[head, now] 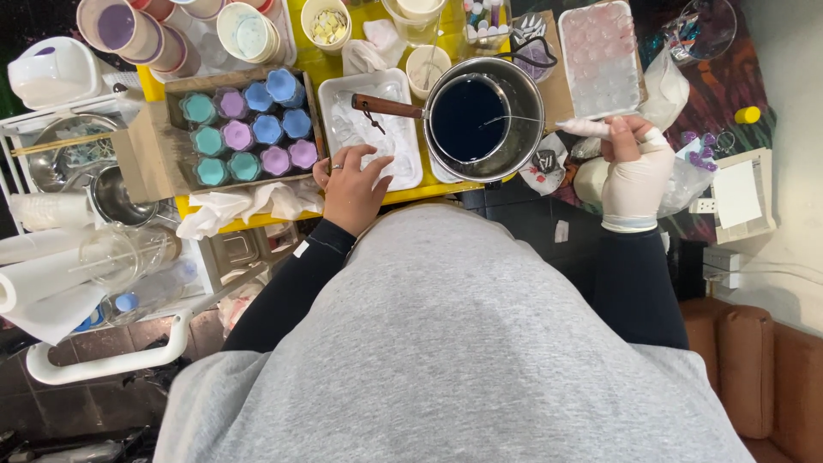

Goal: Preparing candle molds by inserting wicks and positioning them with holders.

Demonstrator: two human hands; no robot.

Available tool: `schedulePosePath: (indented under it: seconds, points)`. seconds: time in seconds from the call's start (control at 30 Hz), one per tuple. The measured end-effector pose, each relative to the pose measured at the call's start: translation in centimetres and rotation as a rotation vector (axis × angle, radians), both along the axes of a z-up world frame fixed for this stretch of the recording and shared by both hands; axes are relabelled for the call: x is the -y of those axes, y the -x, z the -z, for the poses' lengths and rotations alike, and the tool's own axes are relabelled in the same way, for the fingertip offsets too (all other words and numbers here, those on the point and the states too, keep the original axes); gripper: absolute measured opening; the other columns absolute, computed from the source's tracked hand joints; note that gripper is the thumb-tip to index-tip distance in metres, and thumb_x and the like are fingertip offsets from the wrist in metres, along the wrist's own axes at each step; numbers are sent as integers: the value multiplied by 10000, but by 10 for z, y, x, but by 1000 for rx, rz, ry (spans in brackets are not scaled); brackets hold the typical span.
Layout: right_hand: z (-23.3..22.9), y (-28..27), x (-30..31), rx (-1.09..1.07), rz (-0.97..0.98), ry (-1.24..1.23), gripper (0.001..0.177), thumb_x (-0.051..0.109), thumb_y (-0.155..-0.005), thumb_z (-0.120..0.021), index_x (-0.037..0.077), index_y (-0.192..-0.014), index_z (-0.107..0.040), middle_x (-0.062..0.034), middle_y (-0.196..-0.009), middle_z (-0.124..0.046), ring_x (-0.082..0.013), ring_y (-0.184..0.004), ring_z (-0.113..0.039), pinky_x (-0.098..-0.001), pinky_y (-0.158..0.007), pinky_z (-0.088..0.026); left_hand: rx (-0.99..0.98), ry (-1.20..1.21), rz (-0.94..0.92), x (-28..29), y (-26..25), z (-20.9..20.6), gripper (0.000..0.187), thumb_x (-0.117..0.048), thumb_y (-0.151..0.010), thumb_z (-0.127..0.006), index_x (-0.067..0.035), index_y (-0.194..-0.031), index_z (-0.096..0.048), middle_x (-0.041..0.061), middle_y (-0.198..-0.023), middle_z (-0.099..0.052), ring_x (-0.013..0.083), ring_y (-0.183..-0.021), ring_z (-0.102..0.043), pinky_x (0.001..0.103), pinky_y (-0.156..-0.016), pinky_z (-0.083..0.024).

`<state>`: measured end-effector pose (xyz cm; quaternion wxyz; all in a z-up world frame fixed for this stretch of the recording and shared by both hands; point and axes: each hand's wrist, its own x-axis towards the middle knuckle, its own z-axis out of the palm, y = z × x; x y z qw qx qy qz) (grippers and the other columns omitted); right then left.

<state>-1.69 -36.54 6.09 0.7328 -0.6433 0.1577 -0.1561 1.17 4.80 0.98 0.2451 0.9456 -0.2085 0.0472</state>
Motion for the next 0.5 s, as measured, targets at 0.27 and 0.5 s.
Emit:
schedulePosePath:
  seconds: [0.27, 0.5]
  points:
    - [9, 3, 3, -4, 15, -9, 176, 116, -1078, -713, -51, -1119, -676, -36, -902, -644, -83, -742, -528, -223, -687, -404, -18, 27, 10, -4, 3, 1, 317, -222, -893, -790, -245, -1203, -723, 16, -1291, -588, 248, -1276, -502, 556, -1026, -246]
    - [-1, 0, 4, -48, 12, -200, 210, 158, -1092, -661, -50, -1073, -643, -134, -905, -692, -103, -616, -506, -240, -578, -392, 8, 24, 6, -6, 3, 15, 299, -224, -889, -789, -250, -1180, -723, 21, -1278, -588, 254, -1251, -510, 550, -1019, -261]
